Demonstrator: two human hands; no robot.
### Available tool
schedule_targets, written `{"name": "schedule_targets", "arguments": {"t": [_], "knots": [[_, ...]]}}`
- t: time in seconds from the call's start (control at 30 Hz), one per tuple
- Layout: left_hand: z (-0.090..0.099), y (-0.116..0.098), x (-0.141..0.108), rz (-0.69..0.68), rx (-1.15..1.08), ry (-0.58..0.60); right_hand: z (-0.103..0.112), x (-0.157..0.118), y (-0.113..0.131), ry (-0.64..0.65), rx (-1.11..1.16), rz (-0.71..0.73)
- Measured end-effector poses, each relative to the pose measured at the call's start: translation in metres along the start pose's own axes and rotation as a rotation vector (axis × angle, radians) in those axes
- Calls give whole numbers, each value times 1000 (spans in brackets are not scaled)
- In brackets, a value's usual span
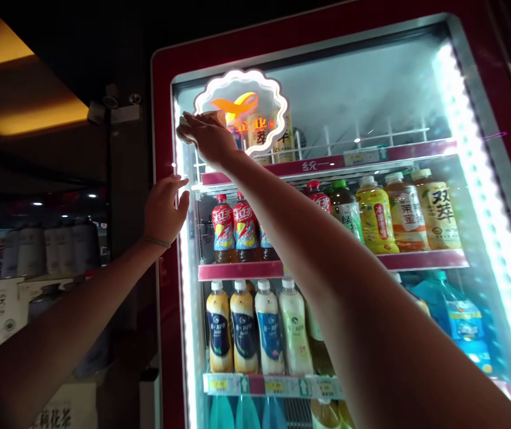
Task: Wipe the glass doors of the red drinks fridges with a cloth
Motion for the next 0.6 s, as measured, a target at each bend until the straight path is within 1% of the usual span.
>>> {"name": "schedule_targets", "arguments": {"t": [0.17,0.37,0.6], "knots": [[3,0,-13,-21,-18,53,-2,-22,15,22,44,-10],[9,-13,-35,-117,-31,107,-9,-53,27,59,124,-42],[17,-20,-63,-80,-89,238,-13,-77,32,83,221,-55]]}}
Point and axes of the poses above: each hand's wrist, its own x-axis towards the middle knuckle, its own z-axis out of the back of the hand, y = z × x, the point moved 7 cm from there along x, towards the middle knuckle, and after that the axes turned 1 degree about -y, right-handed, at the moved point
